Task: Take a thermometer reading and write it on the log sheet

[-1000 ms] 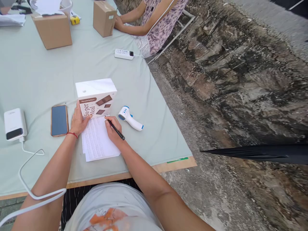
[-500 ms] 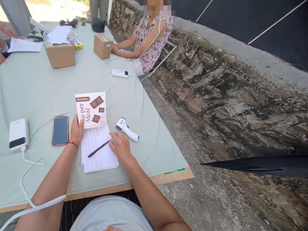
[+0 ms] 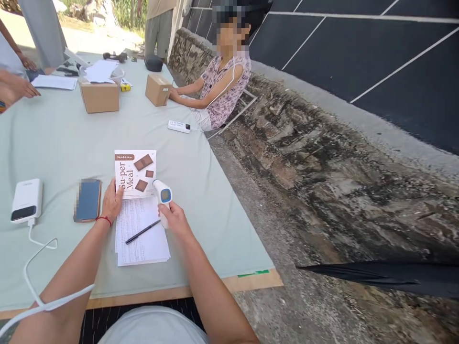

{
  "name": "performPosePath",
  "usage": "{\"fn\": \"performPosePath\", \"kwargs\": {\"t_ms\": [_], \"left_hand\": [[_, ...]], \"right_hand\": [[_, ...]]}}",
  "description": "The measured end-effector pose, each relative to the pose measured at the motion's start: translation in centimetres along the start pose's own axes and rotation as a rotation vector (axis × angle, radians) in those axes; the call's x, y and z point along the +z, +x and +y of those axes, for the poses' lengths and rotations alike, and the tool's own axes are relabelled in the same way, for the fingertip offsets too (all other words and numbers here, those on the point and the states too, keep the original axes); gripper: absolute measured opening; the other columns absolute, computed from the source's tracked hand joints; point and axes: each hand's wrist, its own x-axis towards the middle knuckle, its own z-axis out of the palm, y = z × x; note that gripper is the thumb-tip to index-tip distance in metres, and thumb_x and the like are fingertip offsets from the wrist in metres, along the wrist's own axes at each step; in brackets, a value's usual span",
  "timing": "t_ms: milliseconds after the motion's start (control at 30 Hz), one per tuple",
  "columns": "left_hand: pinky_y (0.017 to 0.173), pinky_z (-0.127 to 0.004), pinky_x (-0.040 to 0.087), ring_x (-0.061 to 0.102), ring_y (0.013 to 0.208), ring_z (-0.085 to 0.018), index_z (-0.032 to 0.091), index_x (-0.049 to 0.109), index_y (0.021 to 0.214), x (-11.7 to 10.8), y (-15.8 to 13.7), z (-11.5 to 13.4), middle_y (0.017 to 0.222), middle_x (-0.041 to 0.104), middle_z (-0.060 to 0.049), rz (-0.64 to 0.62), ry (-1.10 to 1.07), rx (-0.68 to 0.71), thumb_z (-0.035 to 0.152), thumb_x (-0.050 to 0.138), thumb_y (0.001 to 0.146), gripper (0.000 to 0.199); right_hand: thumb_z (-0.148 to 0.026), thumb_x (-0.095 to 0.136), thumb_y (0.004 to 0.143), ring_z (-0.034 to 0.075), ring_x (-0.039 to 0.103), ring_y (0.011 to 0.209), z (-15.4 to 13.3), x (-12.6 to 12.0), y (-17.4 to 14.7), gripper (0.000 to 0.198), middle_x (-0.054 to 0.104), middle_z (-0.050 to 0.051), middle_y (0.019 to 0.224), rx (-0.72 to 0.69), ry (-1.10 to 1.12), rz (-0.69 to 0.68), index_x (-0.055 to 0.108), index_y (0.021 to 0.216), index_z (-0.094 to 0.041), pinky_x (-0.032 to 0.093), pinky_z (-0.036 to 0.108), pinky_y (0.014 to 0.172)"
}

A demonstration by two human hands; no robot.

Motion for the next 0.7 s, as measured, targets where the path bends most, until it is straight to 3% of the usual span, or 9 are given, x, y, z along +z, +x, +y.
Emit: {"fn": "performPosePath", "kwargs": {"t_ms": [100, 200, 700], "left_hand": [[0.107, -0.051, 0.044, 0.057, 0.126, -0.032, 0.018, 0.051, 0.138, -0.3, 0.2, 0.3, 0.135, 0.061, -0.017, -0.006, 0.010, 0.007, 0.061, 0.031, 0.100, 0.062], [0.106, -0.051, 0.045, 0.057, 0.126, -0.032, 0.020, 0.052, 0.138, -0.5, 0.3, 0.5, 0.133, 0.062, -0.016, -0.024, 0.031, -0.002, 0.060, 0.031, 0.100, 0.059], [0.103, -0.053, 0.046, 0.058, 0.123, -0.035, 0.016, 0.050, 0.139, 0.0, 0.4, 0.4, 0.133, 0.063, -0.019, -0.002, 0.055, 0.015, 0.063, 0.028, 0.099, 0.066]], "right_hand": [[-0.066, 0.077, 0.062, 0.013, 0.052, 0.063, -1.0, 3.2, 0.4, 0.050, 0.055, -0.002, 0.069, 0.081, 0.219, -0.082, 0.061, 0.074, -0.020, 0.047, 0.028, 0.062], [-0.065, 0.084, 0.053, 0.012, 0.050, 0.059, -1.4, 4.8, 1.3, 0.054, 0.053, -0.004, 0.065, 0.141, 0.298, -0.106, 0.060, 0.071, -0.020, 0.049, 0.029, 0.059], [-0.072, 0.082, 0.048, 0.011, 0.051, 0.051, -1.7, 5.9, 1.0, 0.061, 0.052, -0.006, 0.059, 0.152, 0.317, -0.040, 0.055, 0.068, -0.021, 0.048, 0.027, 0.049]]}}
